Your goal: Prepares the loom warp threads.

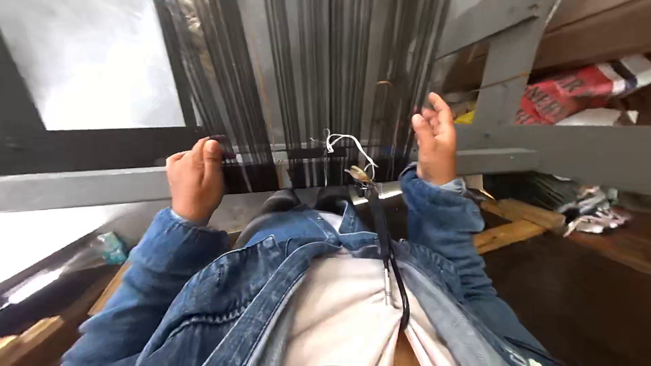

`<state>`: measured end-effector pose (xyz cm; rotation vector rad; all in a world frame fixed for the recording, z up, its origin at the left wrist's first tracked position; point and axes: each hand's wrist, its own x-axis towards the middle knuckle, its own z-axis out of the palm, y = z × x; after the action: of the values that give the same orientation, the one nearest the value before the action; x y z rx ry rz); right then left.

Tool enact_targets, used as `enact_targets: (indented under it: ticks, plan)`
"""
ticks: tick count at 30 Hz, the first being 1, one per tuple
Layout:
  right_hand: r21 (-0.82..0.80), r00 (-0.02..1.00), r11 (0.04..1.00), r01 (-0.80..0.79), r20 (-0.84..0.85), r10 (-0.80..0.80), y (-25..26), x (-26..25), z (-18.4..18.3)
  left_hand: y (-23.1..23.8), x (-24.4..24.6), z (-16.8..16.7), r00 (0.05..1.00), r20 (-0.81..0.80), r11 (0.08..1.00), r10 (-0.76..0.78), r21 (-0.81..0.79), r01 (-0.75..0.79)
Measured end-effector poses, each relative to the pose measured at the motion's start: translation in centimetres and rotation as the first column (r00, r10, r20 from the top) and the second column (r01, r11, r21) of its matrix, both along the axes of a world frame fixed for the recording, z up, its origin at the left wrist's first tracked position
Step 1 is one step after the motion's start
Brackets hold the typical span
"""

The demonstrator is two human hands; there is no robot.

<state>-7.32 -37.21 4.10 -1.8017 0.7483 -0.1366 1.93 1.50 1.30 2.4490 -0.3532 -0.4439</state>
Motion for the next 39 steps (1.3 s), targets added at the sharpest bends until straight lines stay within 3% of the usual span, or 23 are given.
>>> enact_targets:
  ticks: [2, 4, 6, 8, 13, 15, 18, 23, 27, 35, 39]
  plan:
    - [-0.315, 0.992, 0.946, -0.077, 0.075, 0.106, 1.5, -0.9, 1.8, -0.1, 0.5, 0.2, 0.999, -0.031, 0.999, -0.013, -0.04, 0.012]
    - [-0.447, 0.961, 0.866, -0.225, 0.045, 0.273, 2.7, -2.6, 3.6, -0.1, 0.4, 0.1, 1.0, -0.003, 1.0, -0.016, 0.02, 0.016]
    - [-0.324, 0.899, 0.845, -0.425, -0.046, 0.435, 3.0, -4.3, 4.3, -0.3, 0.2, -0.3, 0.998, 0.058, 0.999, 0.005, 0.034, -0.007]
    - [-0.168, 0.842, 0.825, -0.54, -0.102, 0.53, 3.2, -5.8, 3.7, -0.2, 0.2, -0.6, 0.991, 0.131, 0.998, 0.038, -0.05, -0.032]
    - [0.057, 0.891, 0.894, -0.444, -0.08, 0.447, 4.4, -6.6, 2.6, -3.8, 0.8, 1.7, 0.904, 0.428, 0.96, -0.006, -0.251, 0.125]
    - [0.087, 0.902, 0.902, -0.423, -0.051, 0.428, 4.3, -6.6, 2.1, -7.0, 0.2, 2.8, 0.926, 0.371, 0.903, -0.074, -0.369, 0.22]
    - [-0.003, 0.913, 0.913, -0.407, 0.034, 0.407, 4.2, -6.7, 1.0, -12.4, -0.9, 3.6, 0.942, 0.203, 0.794, -0.269, -0.507, 0.336]
    - [-0.177, 0.882, 0.893, -0.414, 0.166, 0.442, 3.4, -6.3, -0.1, -18.1, -1.8, 2.5, 0.868, 0.065, 0.729, -0.492, -0.514, 0.451]
    - [-0.181, 0.838, 0.873, -0.452, 0.249, 0.485, 2.6, -5.4, -1.0, -19.6, -1.5, 1.9, 0.866, -0.083, 0.734, -0.493, -0.574, 0.363]
    - [-0.315, 0.788, 0.886, -0.34, 0.418, 0.452, 2.1, -5.2, -2.6, -19.6, -2.1, 1.2, 0.875, -0.247, 0.621, -0.417, -0.78, 0.075]
    - [-0.182, 0.82, 0.945, -0.273, 0.469, 0.327, 2.8, -5.8, -2.3, -19.5, -2.4, 1.2, 0.864, -0.274, 0.599, -0.423, -0.8, 0.04]
